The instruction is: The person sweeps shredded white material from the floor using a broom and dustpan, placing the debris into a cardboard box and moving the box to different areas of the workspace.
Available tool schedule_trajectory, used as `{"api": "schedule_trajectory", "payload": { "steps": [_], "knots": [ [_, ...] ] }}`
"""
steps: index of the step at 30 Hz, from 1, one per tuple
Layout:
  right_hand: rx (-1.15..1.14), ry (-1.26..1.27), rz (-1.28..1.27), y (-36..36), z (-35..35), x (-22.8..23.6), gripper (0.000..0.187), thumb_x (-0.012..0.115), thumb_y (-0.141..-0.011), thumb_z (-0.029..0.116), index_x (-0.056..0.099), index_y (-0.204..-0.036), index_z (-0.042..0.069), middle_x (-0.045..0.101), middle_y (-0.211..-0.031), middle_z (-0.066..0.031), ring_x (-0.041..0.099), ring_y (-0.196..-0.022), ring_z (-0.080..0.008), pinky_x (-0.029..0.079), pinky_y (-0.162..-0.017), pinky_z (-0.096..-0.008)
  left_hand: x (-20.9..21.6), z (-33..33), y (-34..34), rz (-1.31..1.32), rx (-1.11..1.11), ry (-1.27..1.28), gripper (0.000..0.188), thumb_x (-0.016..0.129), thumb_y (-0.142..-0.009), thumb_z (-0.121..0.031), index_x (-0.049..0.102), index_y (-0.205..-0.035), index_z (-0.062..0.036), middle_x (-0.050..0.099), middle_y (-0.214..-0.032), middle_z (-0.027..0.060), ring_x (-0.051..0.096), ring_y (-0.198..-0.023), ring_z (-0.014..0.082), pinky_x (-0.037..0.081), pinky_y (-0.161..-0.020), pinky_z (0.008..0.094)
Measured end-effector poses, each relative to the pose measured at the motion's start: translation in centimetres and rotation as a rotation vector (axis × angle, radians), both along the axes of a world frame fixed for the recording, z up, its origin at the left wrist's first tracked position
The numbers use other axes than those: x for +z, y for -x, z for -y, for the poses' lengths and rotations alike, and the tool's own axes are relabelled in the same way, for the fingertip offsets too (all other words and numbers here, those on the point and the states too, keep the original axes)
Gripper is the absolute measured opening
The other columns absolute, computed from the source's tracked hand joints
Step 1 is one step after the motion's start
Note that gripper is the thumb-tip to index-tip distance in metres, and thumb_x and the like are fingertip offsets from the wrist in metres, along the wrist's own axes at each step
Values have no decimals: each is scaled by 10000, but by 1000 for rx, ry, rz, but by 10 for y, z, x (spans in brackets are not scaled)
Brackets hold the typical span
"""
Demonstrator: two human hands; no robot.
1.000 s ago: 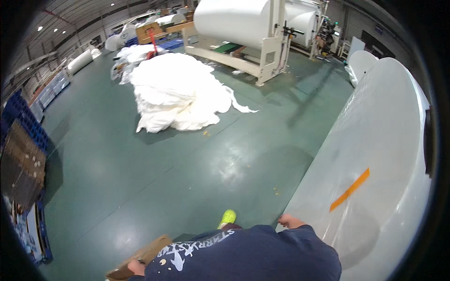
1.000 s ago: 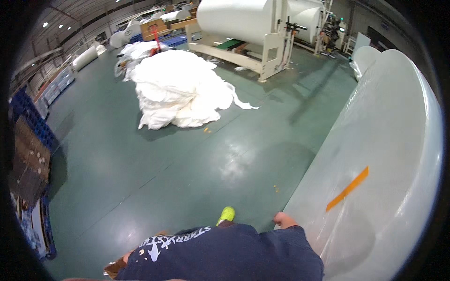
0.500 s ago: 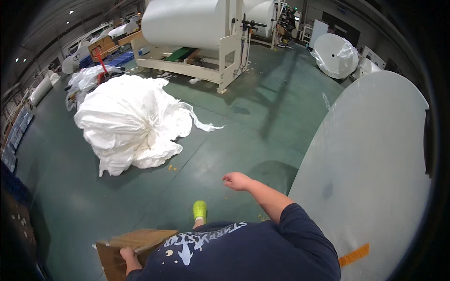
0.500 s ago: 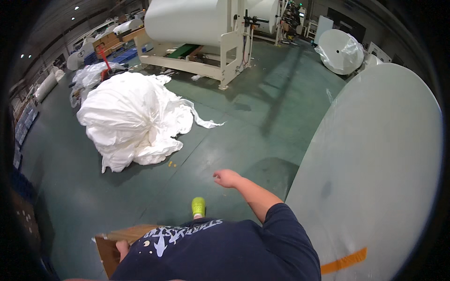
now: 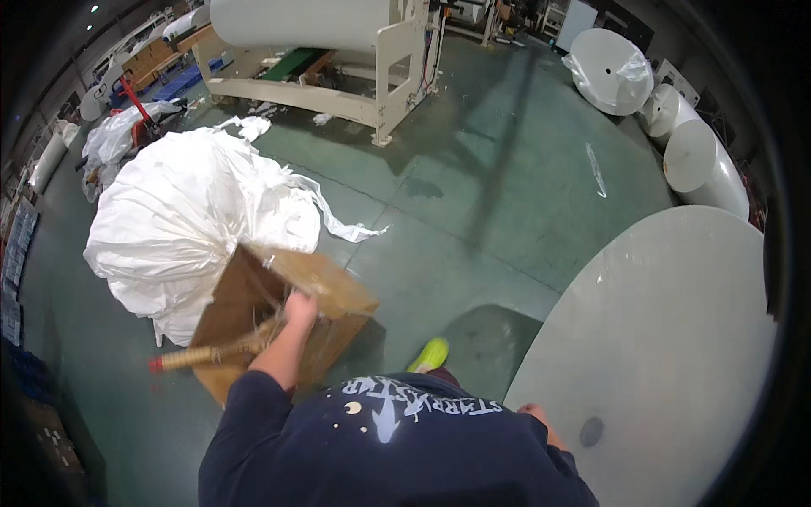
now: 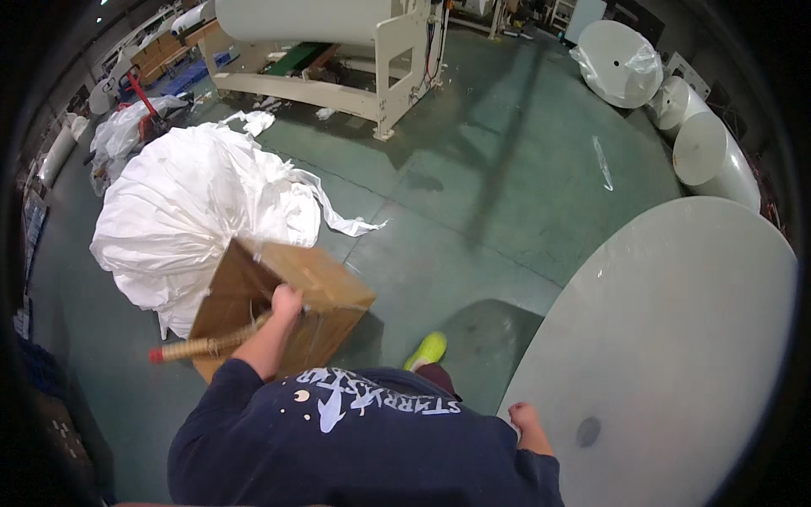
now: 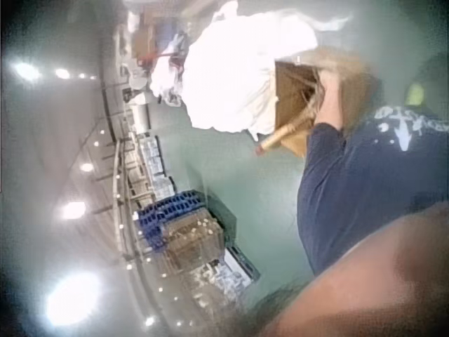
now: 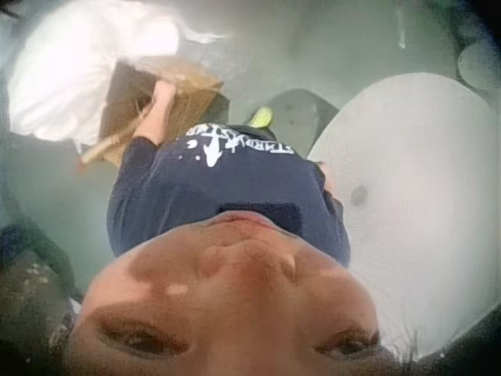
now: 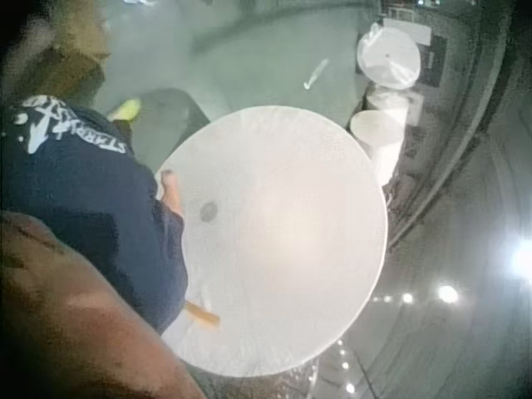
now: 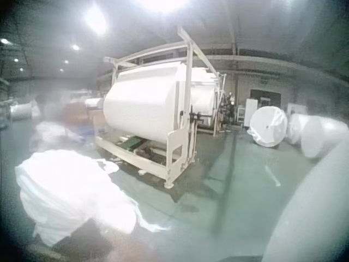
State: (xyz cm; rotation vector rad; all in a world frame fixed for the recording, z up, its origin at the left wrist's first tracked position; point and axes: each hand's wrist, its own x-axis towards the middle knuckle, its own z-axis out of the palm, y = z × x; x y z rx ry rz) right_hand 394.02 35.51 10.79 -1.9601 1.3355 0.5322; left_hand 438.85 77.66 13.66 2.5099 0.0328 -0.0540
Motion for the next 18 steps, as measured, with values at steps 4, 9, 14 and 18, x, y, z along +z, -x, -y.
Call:
{"api": "schedule_trajectory", "payload": {
  "steps": [4, 9, 14, 18],
  "knots": [
    [27, 22, 13, 24, 59, -58, 205, 520, -687, 203, 582, -744, 17, 578, -669, -136, 561, -634, -216, 441, -599, -317, 31, 137, -85, -94, -154, -7, 232, 520, -656, -197, 583, -749, 7, 568, -713, 183, 550, -689, 321, 431, -611, 382],
    [16, -50, 67, -140, 159, -47, 187, 529, -690, 168, 566, -781, 10, 574, -657, -129, 563, -656, -205, 441, -603, -299, 36, 304, -135, -178, -459, -178, 209, 495, -657, -197, 572, -723, -15, 562, -750, 176, 540, -739, 315, 424, -667, 408],
    [300, 162, 406, -310, 222, 4, 171, 531, -712, 121, 555, -837, 6, 578, -696, -92, 551, -638, -163, 437, -589, -286, 50, 416, -156, -128, -758, -137, 162, 476, -639, -144, 592, -692, -43, 577, -747, 160, 560, -716, 297, 442, -633, 383],
    [290, 129, 484, -406, 236, 30, 322, 548, -723, 148, 485, -1019, 40, 556, -899, -110, 526, -792, -180, 439, -638, -297, 26, 467, -154, -135, -1173, -304, 143, 505, -613, -139, 602, -695, -73, 590, -753, 107, 554, -776, 258, 431, -661, 362]
  ]
}}
